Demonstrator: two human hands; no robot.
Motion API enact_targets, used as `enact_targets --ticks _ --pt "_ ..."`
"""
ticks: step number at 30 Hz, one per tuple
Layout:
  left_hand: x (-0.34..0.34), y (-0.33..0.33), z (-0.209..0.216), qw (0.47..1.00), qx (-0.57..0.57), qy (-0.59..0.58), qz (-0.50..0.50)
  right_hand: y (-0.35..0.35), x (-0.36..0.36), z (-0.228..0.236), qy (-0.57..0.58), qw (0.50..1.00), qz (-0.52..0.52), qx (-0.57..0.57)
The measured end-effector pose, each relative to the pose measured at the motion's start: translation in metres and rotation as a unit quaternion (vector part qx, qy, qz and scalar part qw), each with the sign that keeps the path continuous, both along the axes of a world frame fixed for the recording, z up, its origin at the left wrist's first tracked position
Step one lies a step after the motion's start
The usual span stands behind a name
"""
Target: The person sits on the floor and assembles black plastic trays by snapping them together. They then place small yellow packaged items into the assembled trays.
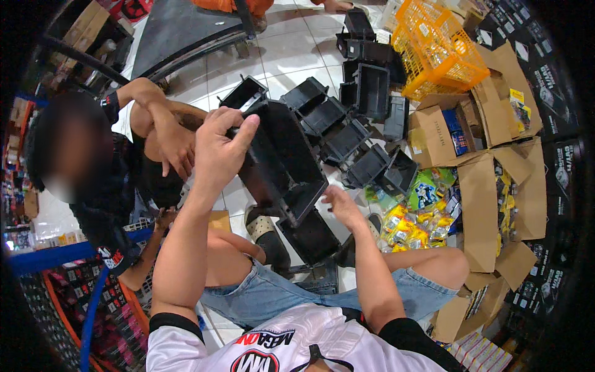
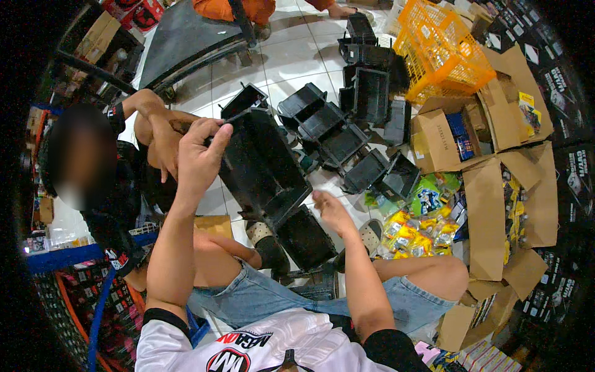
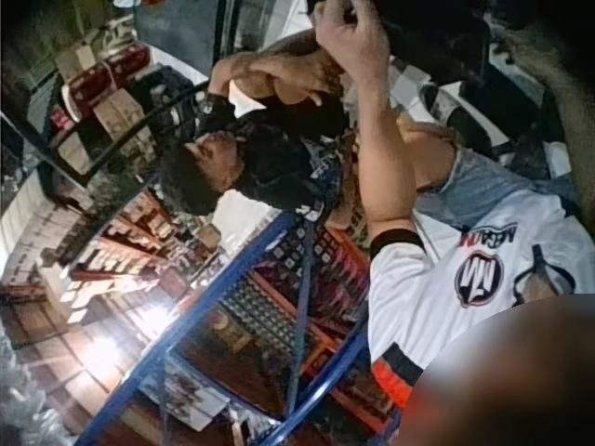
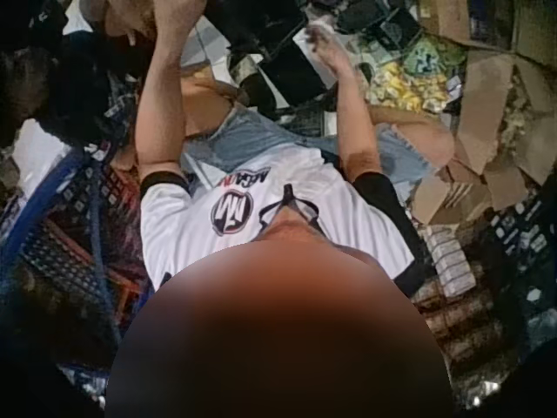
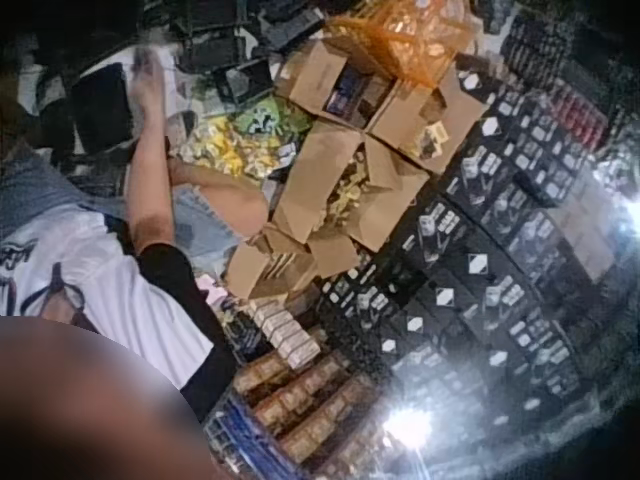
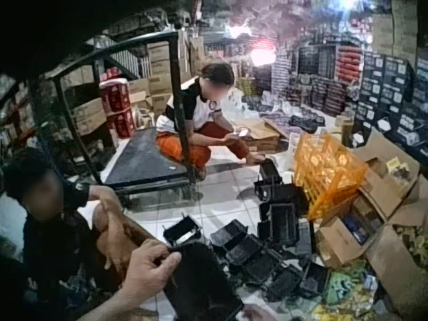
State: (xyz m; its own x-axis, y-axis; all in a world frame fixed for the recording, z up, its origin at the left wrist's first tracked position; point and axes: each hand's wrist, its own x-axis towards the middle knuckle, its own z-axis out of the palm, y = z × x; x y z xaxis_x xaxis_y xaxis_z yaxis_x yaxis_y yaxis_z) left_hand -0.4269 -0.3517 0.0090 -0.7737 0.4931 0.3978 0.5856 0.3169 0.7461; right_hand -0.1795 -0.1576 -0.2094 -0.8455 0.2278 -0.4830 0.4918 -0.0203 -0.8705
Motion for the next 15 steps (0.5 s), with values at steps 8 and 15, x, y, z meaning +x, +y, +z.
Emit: enact_targets --ticks 8,15 --pt "0.044 0.008 -0.026 0.984 0.017 -0.093 -0.152 -0.018 0.026 0.097 0.042 0.894 -0.185 -0.406" --pt "0.088 0.006 -0.040 0.951 -0.187 -0.070 -0.236 0.039 0.083 0.012 0.024 0.955 -0.296 0.010"
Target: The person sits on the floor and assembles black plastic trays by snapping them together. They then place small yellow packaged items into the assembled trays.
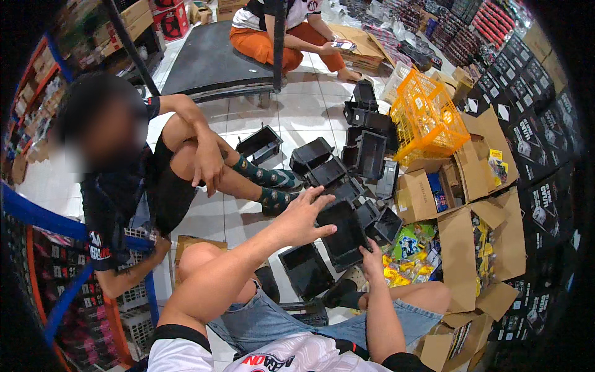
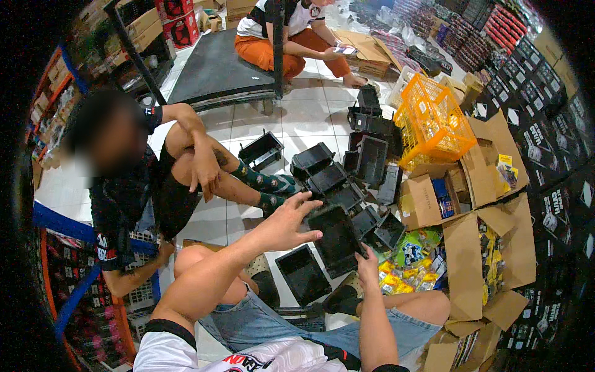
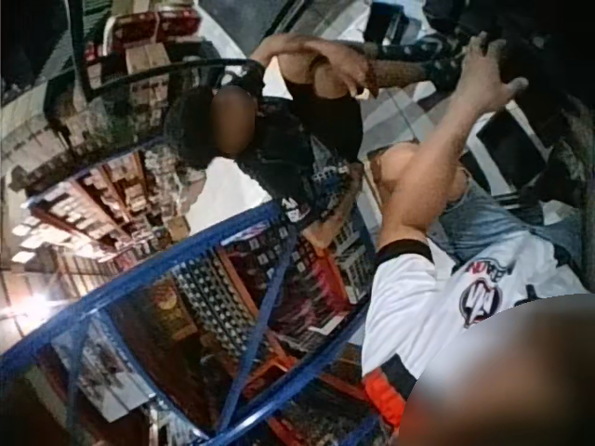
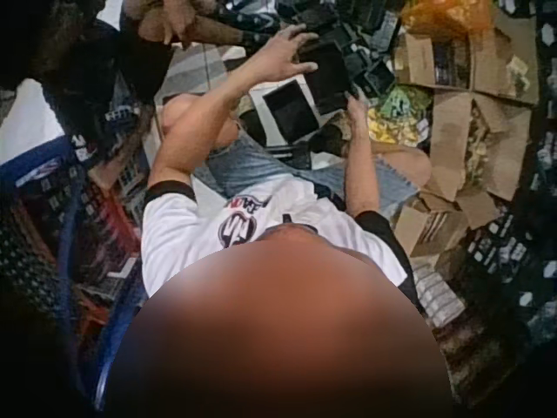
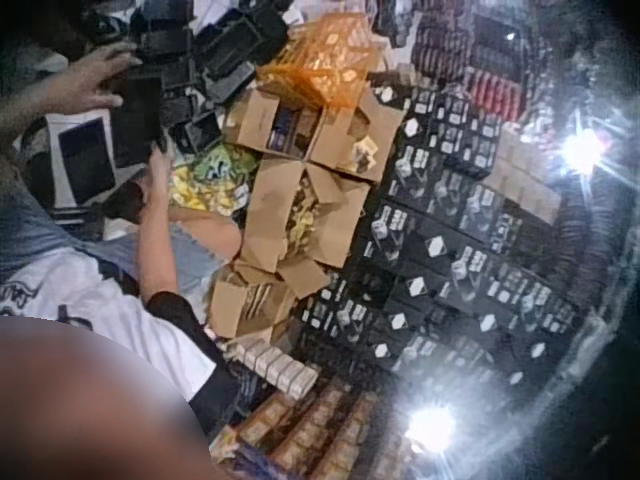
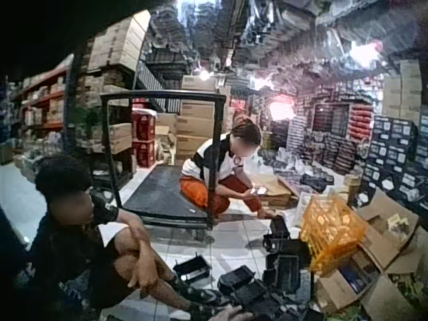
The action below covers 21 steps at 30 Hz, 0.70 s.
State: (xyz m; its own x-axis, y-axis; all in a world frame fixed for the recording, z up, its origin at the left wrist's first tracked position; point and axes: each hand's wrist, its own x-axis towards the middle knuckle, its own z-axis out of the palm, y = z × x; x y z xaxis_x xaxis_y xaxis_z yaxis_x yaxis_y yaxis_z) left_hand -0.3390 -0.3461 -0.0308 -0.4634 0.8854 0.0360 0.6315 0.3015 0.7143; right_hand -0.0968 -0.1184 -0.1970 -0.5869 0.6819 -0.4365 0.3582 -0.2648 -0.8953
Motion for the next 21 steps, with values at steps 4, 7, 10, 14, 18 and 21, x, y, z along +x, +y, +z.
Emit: enact_targets --ticks 4,7,10,14,18,21 --pt "0.002 -0.008 -0.001 0.995 -0.072 0.043 -0.058 0.016 0.037 -0.068 -0.210 0.939 0.099 0.253" --pt "0.001 -0.012 -0.001 0.989 -0.106 0.060 -0.083 0.008 0.045 -0.096 -0.261 0.932 0.101 0.229" --pt "0.000 -0.014 -0.002 0.989 -0.108 0.072 -0.072 -0.003 0.036 -0.092 -0.254 0.944 0.107 0.180" --pt "-0.005 -0.015 -0.002 0.987 -0.128 0.071 -0.065 -0.024 0.011 -0.059 -0.217 0.931 0.156 0.248" --pt "-0.011 -0.011 -0.001 0.983 -0.159 0.074 -0.060 -0.061 -0.011 -0.045 -0.134 0.925 0.335 0.117" --pt "-0.013 -0.007 -0.004 0.982 -0.164 0.070 -0.058 -0.091 -0.010 -0.048 -0.272 0.830 0.447 0.193"
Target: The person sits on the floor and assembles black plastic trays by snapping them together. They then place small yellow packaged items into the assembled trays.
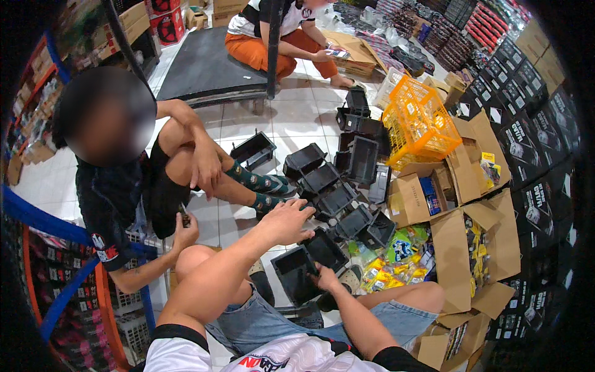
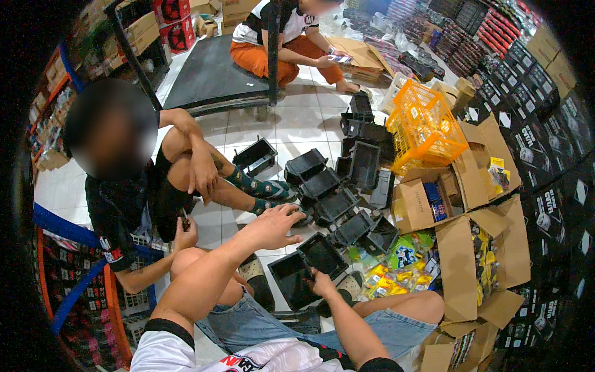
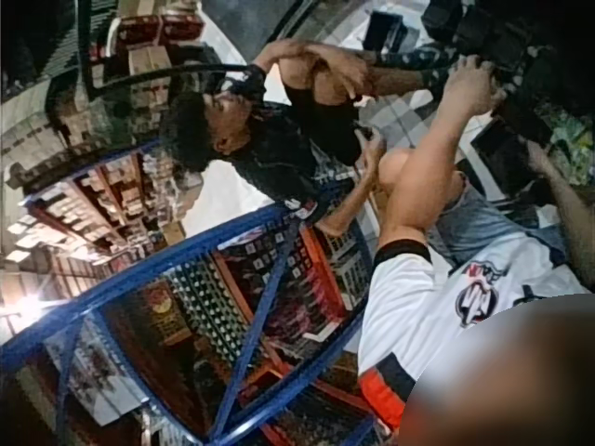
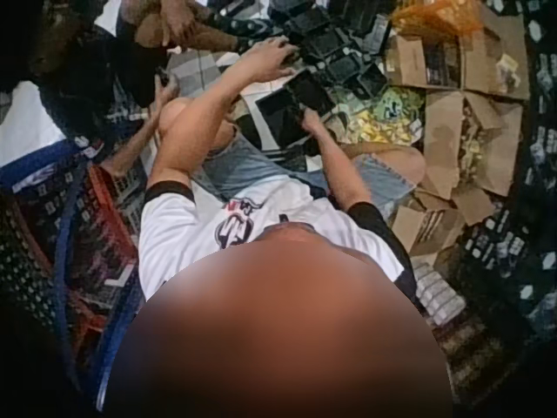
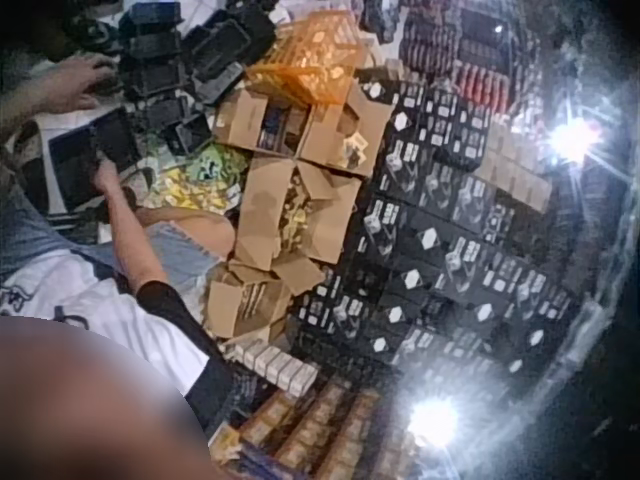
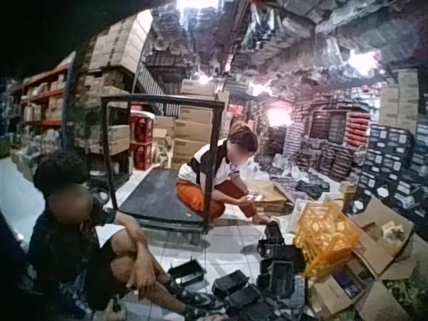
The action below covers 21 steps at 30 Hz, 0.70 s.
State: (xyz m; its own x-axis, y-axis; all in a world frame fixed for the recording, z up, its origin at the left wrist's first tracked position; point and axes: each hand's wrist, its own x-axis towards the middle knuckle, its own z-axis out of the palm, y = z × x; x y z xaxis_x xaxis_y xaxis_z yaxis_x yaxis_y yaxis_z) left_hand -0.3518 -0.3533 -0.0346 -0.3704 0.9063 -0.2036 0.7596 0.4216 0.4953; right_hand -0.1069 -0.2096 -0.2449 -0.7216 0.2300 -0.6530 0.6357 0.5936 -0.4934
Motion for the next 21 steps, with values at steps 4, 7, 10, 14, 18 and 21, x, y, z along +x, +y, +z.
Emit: enact_targets --ticks 4,7,10,14,18,21 --pt "-0.002 0.000 -0.005 1.000 0.008 0.009 0.000 -0.002 0.003 0.020 0.057 0.997 -0.045 0.011" --pt "-0.007 -0.005 -0.002 0.999 0.025 -0.007 0.022 0.028 -0.001 0.063 0.113 0.992 -0.009 -0.060" --pt "-0.011 -0.009 0.011 0.999 0.027 -0.027 -0.036 0.066 0.004 0.109 0.072 0.976 -0.042 -0.201" --pt "0.005 0.000 0.032 0.952 -0.067 -0.288 -0.083 0.103 0.027 0.142 0.054 0.989 -0.129 -0.054" --pt "0.032 0.005 0.039 0.946 0.121 -0.277 -0.118 0.109 0.052 0.156 0.231 0.911 -0.179 -0.291" --pt "0.042 0.005 0.042 0.937 0.092 -0.320 -0.106 0.096 0.055 0.167 0.233 0.897 -0.194 -0.322"
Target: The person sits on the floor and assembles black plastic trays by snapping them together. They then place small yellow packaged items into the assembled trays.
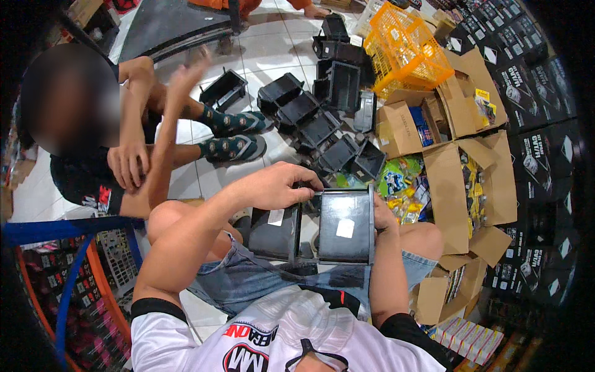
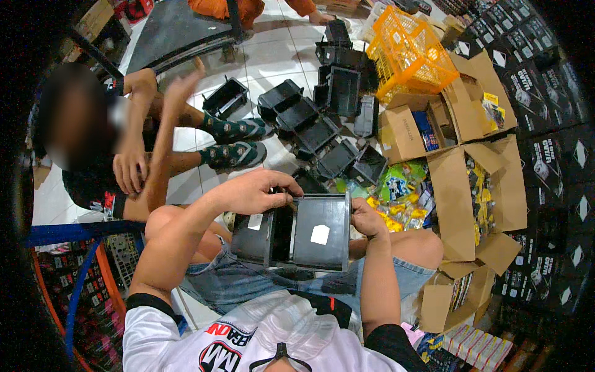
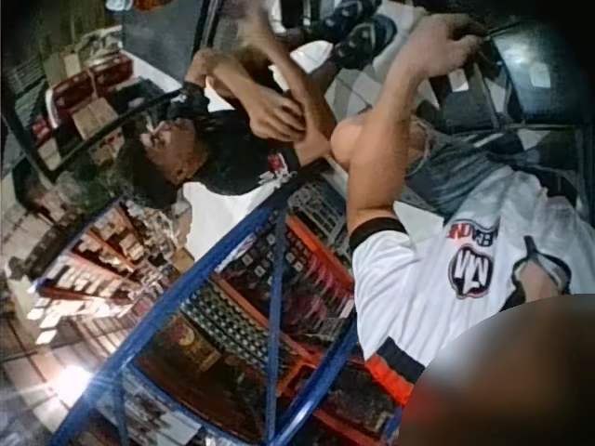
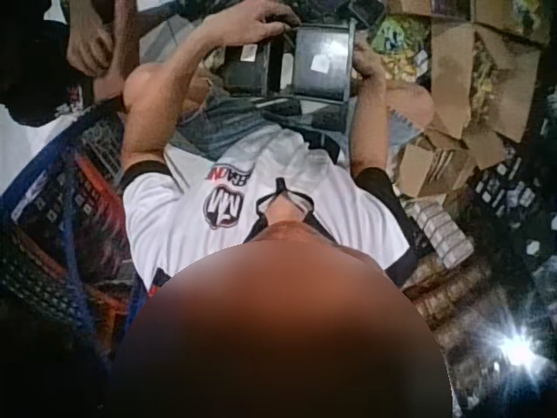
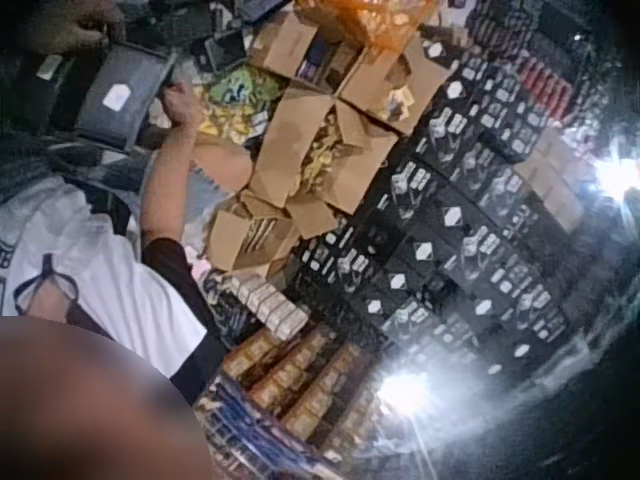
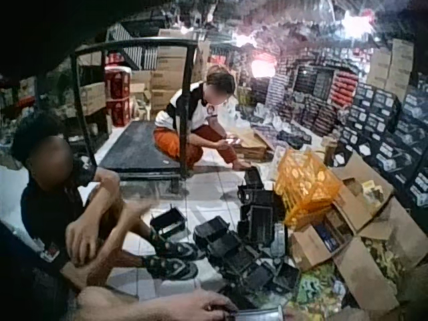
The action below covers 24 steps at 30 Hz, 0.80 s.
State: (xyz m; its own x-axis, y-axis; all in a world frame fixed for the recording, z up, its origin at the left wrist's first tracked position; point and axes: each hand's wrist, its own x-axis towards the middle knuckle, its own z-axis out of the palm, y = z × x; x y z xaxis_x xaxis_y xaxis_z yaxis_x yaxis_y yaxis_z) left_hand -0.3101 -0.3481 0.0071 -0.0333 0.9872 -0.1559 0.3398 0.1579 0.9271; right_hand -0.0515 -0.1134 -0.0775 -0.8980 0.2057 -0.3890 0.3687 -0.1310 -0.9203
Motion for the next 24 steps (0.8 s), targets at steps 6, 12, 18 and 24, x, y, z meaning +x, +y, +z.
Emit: enact_targets --ticks 6,12,18,24 --pt "0.012 -0.002 0.001 0.997 -0.040 0.025 -0.056 -0.005 -0.018 0.026 0.123 0.981 0.151 0.018" --pt "0.043 -0.006 -0.010 0.983 0.119 0.119 -0.070 -0.007 -0.004 0.070 0.101 0.914 0.184 0.349" --pt "0.068 -0.007 -0.011 0.974 0.104 0.200 -0.008 -0.016 -0.005 0.135 -0.015 0.864 0.264 0.429" --pt "0.099 -0.022 0.008 0.983 0.019 0.177 -0.043 -0.040 -0.011 0.150 0.082 0.840 0.416 0.339"
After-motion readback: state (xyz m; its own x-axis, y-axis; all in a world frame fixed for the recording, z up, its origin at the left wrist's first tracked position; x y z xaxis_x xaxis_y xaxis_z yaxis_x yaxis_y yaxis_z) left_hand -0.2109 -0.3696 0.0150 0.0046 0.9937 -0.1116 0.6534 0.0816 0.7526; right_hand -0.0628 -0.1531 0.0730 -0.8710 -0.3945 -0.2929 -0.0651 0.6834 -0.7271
